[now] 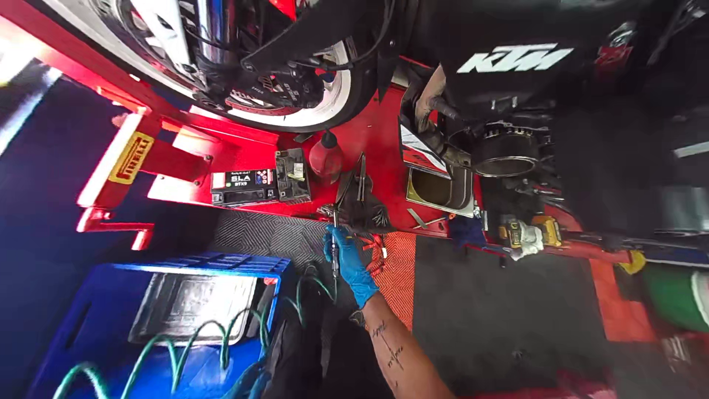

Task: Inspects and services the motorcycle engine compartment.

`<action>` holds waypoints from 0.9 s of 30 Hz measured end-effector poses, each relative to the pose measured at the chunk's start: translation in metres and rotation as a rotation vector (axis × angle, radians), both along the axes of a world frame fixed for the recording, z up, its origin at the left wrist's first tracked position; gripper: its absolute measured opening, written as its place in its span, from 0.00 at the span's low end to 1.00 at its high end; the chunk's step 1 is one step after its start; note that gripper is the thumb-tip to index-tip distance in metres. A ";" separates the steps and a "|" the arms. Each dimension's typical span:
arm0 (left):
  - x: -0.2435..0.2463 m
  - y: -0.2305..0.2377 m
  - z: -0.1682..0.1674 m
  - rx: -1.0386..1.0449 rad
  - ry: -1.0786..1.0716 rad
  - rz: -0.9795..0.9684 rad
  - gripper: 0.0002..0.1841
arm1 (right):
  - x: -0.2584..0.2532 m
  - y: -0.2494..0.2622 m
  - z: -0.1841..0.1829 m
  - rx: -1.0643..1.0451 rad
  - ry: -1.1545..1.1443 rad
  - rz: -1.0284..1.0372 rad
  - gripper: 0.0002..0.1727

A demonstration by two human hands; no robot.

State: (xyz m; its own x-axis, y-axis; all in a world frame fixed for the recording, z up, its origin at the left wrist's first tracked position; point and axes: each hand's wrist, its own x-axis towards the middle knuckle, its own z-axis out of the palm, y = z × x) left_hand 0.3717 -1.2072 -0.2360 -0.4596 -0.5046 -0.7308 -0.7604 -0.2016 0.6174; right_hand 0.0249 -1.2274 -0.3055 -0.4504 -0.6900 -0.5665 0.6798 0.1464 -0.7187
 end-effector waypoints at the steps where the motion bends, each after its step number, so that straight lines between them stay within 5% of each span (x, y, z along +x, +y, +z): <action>1: -0.016 -0.006 0.009 -0.046 0.085 -0.024 0.26 | -0.004 -0.001 0.007 0.044 -0.005 0.045 0.23; 4: -0.056 -0.026 0.026 -0.186 0.263 -0.079 0.23 | -0.013 -0.016 0.015 0.161 0.009 0.144 0.31; 12: -0.100 -0.045 0.053 -0.315 0.492 0.083 0.18 | -0.018 -0.034 0.058 0.147 0.300 0.273 0.31; 17: -0.136 -0.025 0.059 -0.412 0.531 0.053 0.21 | -0.063 0.049 0.130 0.273 0.409 0.308 0.37; 20: -0.187 0.002 0.062 -0.543 0.532 -0.053 0.25 | -0.128 0.114 0.186 0.162 0.472 0.201 0.35; 27: -0.331 0.135 0.123 -0.248 0.578 -0.356 0.35 | -0.284 0.152 0.352 0.137 0.629 0.469 0.32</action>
State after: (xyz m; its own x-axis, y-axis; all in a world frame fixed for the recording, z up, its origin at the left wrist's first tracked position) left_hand 0.0403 -1.0718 -0.1132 -0.9055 -0.3721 -0.2041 -0.2916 0.1959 0.9363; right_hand -0.2591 -1.0753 0.0462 -0.3935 -0.8297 -0.3960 -0.0021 0.4315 -0.9021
